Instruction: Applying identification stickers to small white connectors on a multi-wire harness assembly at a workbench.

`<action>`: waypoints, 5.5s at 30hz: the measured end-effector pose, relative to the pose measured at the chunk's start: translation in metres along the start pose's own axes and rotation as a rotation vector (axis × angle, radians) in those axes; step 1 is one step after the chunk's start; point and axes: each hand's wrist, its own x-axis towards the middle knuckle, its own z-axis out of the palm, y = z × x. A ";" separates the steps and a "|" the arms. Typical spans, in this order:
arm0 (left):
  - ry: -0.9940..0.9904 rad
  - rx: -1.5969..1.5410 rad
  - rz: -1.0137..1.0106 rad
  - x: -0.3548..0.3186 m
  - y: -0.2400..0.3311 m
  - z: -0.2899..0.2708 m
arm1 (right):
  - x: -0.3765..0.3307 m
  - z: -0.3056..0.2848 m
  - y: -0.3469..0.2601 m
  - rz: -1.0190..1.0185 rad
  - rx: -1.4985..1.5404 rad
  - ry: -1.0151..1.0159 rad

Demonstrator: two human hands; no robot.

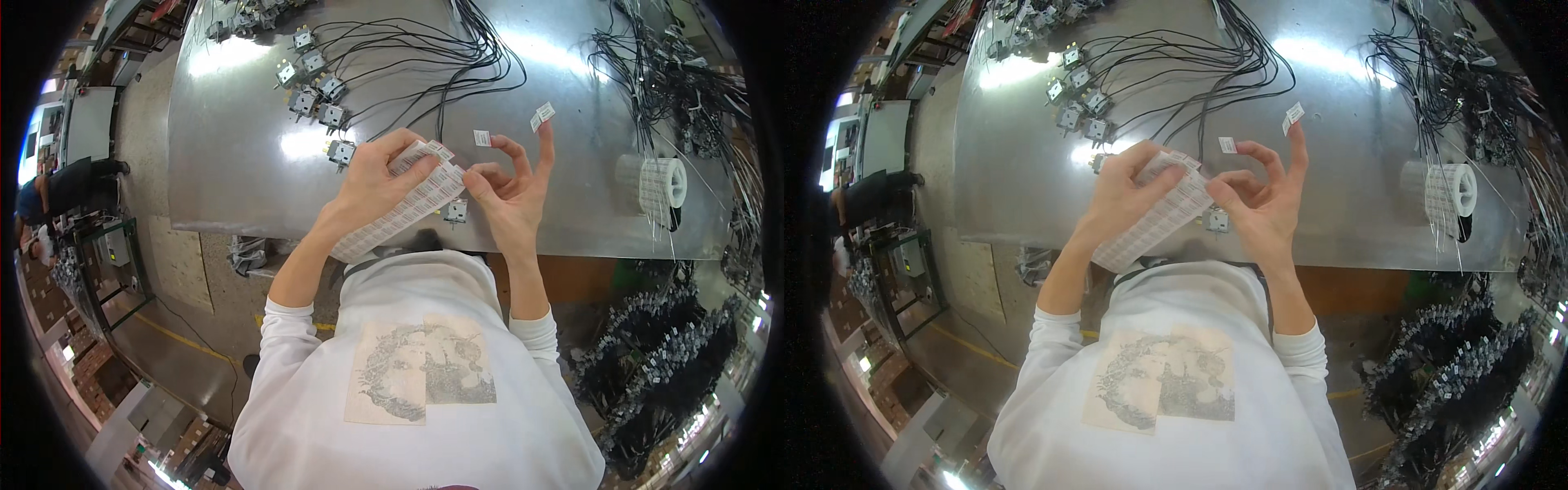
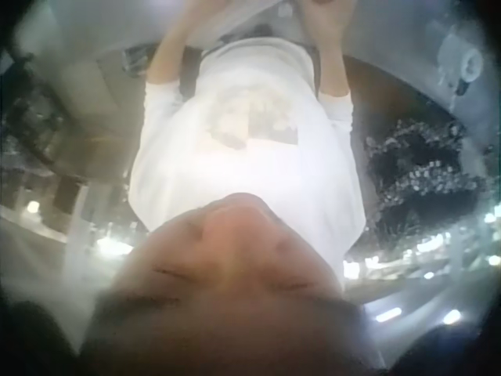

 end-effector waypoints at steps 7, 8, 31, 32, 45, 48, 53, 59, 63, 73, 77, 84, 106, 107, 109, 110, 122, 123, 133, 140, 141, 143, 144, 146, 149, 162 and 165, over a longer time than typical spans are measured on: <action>-0.041 0.098 0.036 -0.006 -0.004 0.006 | 0.012 0.016 0.002 -0.087 0.061 0.032; -0.045 0.106 0.055 -0.006 -0.005 0.007 | 0.013 0.018 0.002 -0.056 0.066 0.016; -0.168 0.114 -0.106 -0.021 -0.004 -0.043 | -0.009 -0.038 0.003 -0.025 -0.086 0.026; -0.257 0.195 -0.060 -0.020 -0.005 -0.044 | -0.011 -0.042 0.007 -0.012 -0.118 0.019; -0.357 0.756 0.801 -0.025 -0.074 0.009 | -0.024 -0.047 0.036 0.073 -0.370 -0.202; -0.350 0.969 0.977 -0.030 -0.082 0.007 | -0.020 -0.045 0.034 0.002 -0.514 -0.275; -0.265 1.109 1.133 -0.038 -0.094 0.016 | -0.019 -0.039 0.034 -0.062 -0.558 -0.272; -0.220 1.158 1.151 -0.041 -0.097 0.019 | -0.020 -0.037 0.038 -0.113 -0.636 -0.302; -0.258 1.243 1.073 -0.042 -0.094 0.026 | -0.021 -0.038 0.042 -0.187 -0.721 -0.341; -0.203 1.566 1.062 -0.052 -0.083 0.043 | -0.024 -0.041 0.051 -0.266 -0.742 -0.273; -0.212 1.616 1.046 -0.054 -0.077 0.046 | -0.015 -0.047 0.034 -0.389 -0.880 -0.215; -0.123 1.398 1.002 -0.059 -0.081 0.029 | -0.002 -0.026 0.041 -0.230 -0.413 -0.284; -0.051 1.466 0.829 -0.067 -0.103 0.027 | 0.015 -0.008 0.082 -0.275 -0.532 -0.528; -0.044 1.464 0.831 -0.067 -0.103 0.029 | 0.016 -0.009 0.083 -0.312 -0.533 -0.546; -0.066 1.479 0.802 -0.069 -0.104 0.033 | 0.019 -0.010 0.083 -0.348 -0.533 -0.567; -0.063 1.479 0.796 -0.069 -0.104 0.034 | 0.022 -0.010 0.082 -0.529 -0.675 -0.565; 0.123 1.349 0.781 -0.074 -0.100 0.014 | 0.021 0.027 0.077 -0.134 -0.418 -0.255; 0.159 1.334 0.730 -0.075 -0.102 0.013 | 0.021 0.029 0.079 -0.126 -0.466 -0.237; 0.220 1.344 0.691 -0.076 -0.119 0.015 | 0.026 0.028 0.089 -0.227 -0.725 -0.337; 0.241 1.431 0.675 -0.068 -0.118 0.020 | 0.025 0.034 0.094 -0.312 -0.709 -0.291; 0.237 1.477 0.680 -0.067 -0.117 0.022 | 0.026 0.035 0.093 -0.302 -0.699 -0.284; 0.235 1.519 0.684 -0.066 -0.116 0.023 | 0.031 0.032 0.086 -0.372 -0.830 -0.292; 0.219 1.536 0.689 -0.065 -0.116 0.023 | 0.032 0.033 0.083 -0.466 -0.950 -0.276; 0.209 1.558 0.690 -0.064 -0.115 0.021 | 0.035 0.036 0.077 -0.409 -0.817 -0.275; 0.215 1.390 0.717 -0.066 -0.115 0.016 | 0.038 0.049 0.077 -0.381 -0.635 -0.281; 0.369 1.277 0.568 -0.084 -0.138 -0.007 | 0.024 0.087 0.108 -0.215 -0.563 -0.274; 0.382 1.268 0.574 -0.084 -0.141 -0.005 | 0.022 0.085 0.112 -0.296 -0.634 -0.304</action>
